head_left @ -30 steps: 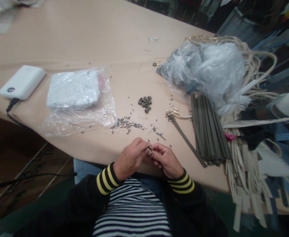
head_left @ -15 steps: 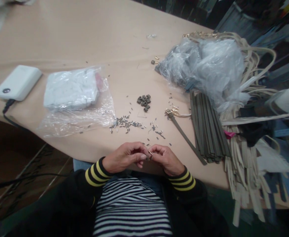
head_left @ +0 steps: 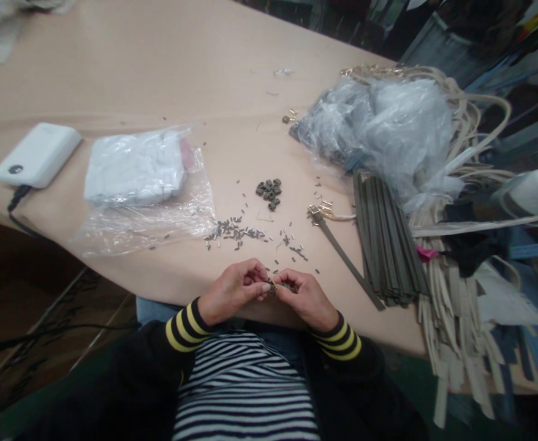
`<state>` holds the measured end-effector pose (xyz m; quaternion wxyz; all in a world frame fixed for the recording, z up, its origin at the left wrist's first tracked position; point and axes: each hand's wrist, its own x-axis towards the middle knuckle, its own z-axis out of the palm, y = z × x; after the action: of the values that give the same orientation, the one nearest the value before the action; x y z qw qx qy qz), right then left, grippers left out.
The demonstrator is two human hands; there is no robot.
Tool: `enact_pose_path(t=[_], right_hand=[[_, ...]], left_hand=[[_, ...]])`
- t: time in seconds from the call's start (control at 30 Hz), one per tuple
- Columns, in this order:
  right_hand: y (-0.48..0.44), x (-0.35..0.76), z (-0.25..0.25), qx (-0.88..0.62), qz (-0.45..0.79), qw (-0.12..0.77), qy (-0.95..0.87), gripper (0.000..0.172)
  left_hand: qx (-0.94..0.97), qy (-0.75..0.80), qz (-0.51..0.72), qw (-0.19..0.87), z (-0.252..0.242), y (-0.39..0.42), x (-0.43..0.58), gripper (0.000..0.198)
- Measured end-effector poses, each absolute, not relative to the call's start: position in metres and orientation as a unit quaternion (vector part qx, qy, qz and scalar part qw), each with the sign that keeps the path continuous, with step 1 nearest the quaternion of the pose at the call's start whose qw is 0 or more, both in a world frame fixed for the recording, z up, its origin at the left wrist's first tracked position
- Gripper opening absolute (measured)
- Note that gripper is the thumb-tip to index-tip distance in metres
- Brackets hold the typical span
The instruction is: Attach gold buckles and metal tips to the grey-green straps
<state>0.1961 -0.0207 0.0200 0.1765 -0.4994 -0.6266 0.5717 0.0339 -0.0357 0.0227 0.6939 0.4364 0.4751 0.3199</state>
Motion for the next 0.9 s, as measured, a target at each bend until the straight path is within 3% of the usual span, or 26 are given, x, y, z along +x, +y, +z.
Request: enact_pose_path(t=[0.2, 0.43, 0.63, 0.8, 0.9], right_hand=[[-0.022, 0.197, 0.028, -0.481, 0.513, 0.158, -0.694, 0.017], [-0.024, 0.194, 0.021, -0.519, 0.521, 0.194, -0.649, 0.014], [-0.025, 0.193, 0.026, -0.505, 0.534, 0.210, -0.645, 0.012], [-0.023, 0.194, 0.035, -0.457, 0.526, 0.188, -0.692, 0.009], [-0.023, 0.194, 0.037, -0.422, 0.536, 0.188, -0.707, 0.005]], left_hand=[[0.485, 0.530, 0.330, 0.612, 0.021, -0.036, 0.039, 0.010], [0.577, 0.574, 0.322, 0.483, 0.031, -0.039, 0.041, 0.008], [0.483, 0.504, 0.338, 0.631, 0.028, -0.037, 0.035, 0.006], [0.393, 0.413, 0.352, 0.742, 0.019, -0.033, 0.027, 0.028], [0.397, 0.369, 0.320, 0.777, 0.019, -0.031, 0.024, 0.032]])
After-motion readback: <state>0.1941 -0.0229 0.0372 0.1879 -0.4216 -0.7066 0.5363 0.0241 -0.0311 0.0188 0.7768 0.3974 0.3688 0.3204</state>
